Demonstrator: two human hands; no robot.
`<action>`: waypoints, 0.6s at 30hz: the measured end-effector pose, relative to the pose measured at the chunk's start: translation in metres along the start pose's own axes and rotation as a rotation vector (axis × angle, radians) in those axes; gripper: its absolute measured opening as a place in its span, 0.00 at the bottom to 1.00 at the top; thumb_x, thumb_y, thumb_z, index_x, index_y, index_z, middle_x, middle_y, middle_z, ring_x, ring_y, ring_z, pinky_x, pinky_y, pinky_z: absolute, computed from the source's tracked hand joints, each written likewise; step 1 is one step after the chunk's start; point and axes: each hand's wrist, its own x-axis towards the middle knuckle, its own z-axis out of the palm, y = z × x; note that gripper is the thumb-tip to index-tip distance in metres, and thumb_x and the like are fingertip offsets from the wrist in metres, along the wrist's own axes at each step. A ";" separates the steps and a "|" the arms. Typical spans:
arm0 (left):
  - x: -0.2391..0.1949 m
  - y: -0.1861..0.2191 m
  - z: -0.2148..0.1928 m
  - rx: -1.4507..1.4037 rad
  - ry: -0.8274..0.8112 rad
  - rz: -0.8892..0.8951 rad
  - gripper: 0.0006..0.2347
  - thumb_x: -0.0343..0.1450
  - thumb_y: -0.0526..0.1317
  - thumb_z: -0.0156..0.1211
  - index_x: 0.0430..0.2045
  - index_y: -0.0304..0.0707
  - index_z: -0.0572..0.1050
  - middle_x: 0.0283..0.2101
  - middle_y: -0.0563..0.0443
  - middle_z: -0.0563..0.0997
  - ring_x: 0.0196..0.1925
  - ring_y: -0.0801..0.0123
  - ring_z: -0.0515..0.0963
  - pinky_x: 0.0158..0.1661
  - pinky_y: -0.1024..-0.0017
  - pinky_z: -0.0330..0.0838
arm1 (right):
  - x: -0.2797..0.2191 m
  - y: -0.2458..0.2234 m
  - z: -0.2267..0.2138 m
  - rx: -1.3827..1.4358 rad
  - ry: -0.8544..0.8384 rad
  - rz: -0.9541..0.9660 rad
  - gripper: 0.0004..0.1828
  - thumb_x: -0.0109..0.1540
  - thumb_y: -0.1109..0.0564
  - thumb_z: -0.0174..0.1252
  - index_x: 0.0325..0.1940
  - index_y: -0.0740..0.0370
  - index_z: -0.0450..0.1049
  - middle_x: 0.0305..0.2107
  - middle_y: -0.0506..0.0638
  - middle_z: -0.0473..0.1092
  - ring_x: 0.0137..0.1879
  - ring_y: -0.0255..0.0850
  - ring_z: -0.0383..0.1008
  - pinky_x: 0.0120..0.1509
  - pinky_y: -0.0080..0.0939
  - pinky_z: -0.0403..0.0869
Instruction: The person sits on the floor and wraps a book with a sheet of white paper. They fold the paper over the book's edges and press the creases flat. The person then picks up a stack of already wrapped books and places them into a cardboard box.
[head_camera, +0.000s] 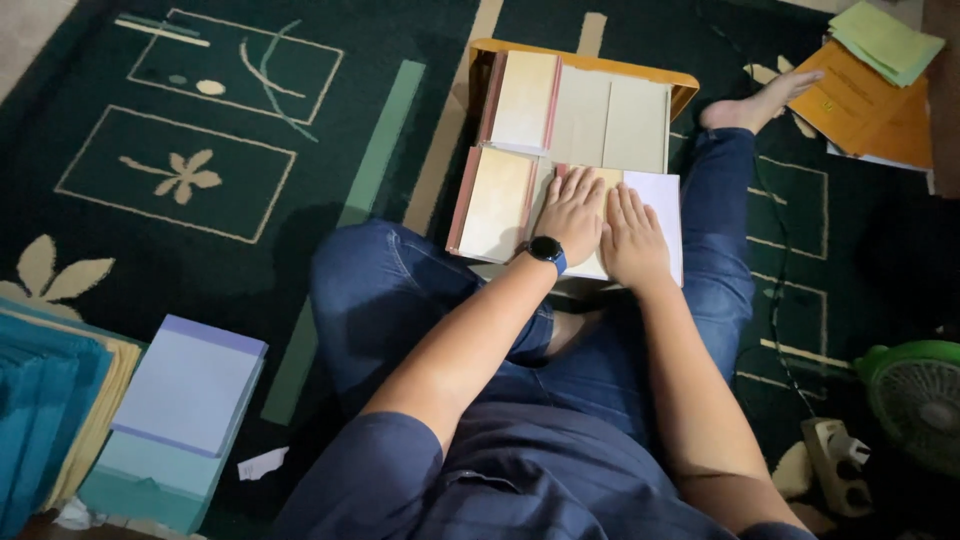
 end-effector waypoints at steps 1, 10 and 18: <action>0.002 -0.001 -0.001 -0.001 -0.003 -0.003 0.25 0.75 0.44 0.42 0.71 0.42 0.57 0.77 0.45 0.52 0.80 0.55 0.47 0.75 0.51 0.37 | 0.006 0.005 0.002 0.000 -0.004 -0.002 0.36 0.73 0.43 0.26 0.82 0.61 0.42 0.79 0.58 0.41 0.83 0.52 0.39 0.81 0.53 0.47; 0.004 -0.003 0.008 0.007 0.029 0.008 0.24 0.76 0.43 0.38 0.71 0.44 0.58 0.77 0.45 0.53 0.80 0.55 0.48 0.75 0.50 0.37 | 0.041 0.018 0.014 0.046 0.041 0.007 0.35 0.73 0.40 0.26 0.83 0.56 0.44 0.79 0.54 0.43 0.84 0.49 0.39 0.81 0.53 0.45; 0.004 0.001 0.013 0.094 -0.020 0.023 0.24 0.77 0.44 0.42 0.72 0.51 0.57 0.78 0.46 0.52 0.80 0.52 0.47 0.74 0.46 0.35 | -0.012 0.038 0.005 0.163 0.126 0.140 0.33 0.72 0.46 0.34 0.82 0.53 0.48 0.78 0.55 0.47 0.82 0.54 0.42 0.79 0.59 0.53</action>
